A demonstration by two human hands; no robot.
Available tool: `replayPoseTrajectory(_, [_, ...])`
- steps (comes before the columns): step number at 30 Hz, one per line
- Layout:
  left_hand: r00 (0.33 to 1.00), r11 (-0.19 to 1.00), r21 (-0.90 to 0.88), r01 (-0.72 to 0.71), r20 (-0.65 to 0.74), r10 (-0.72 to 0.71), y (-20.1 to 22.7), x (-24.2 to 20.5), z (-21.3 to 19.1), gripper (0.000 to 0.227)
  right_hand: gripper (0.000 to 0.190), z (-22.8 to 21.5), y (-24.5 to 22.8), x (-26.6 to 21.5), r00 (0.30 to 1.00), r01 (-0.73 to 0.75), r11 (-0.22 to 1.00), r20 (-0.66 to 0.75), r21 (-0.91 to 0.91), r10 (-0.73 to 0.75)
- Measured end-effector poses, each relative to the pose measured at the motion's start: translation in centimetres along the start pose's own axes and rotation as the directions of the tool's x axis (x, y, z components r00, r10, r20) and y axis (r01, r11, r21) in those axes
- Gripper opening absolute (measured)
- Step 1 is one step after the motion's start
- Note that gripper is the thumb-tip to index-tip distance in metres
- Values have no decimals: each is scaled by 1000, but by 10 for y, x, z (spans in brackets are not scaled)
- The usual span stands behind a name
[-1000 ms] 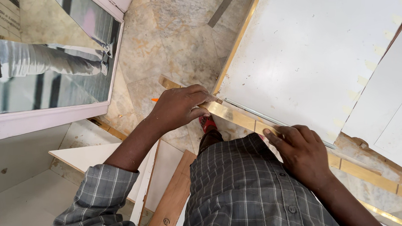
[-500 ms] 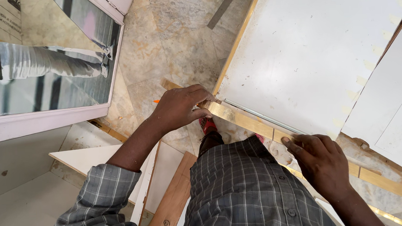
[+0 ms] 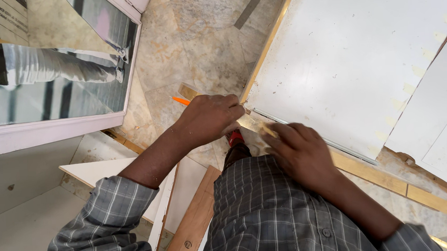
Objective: The person applies a gold-colored edge banding strip to the edge of a white cabinet door. They align the strip, press it along the edge, and smooth it with their fingers to ensure adhesion.
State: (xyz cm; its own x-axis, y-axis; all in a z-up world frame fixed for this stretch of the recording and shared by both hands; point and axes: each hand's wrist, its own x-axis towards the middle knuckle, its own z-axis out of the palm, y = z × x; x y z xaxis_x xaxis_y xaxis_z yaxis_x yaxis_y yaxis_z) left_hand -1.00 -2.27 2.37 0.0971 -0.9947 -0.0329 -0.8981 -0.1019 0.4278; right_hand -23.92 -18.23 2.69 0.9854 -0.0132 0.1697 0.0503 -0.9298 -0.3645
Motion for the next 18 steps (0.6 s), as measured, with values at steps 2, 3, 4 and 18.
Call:
replayPoseTrajectory(2, [1000, 1000, 17, -16, -9, 17, 0, 1, 0, 25, 38, 8, -2, 15, 999, 36, 999, -14, -18, -37])
replayPoseTrajectory(3, [999, 999, 18, -31, -23, 31, 1, 0, 1, 25, 36, 11, -4, 19, 999, 30, 999, -24, -24, -31])
replayPoseTrajectory(4, [998, 999, 20, -45, -36, 46, 1, -1, 2, 24, 33, 13, -5, 22, 999, 24, 999, -35, -30, -25])
replayPoseTrajectory(18, [956, 947, -195, 257, 195, -219, -18, -10, 1, 53, 24, 20, -5, 18, 998, -56, 998, -13, 15, 56])
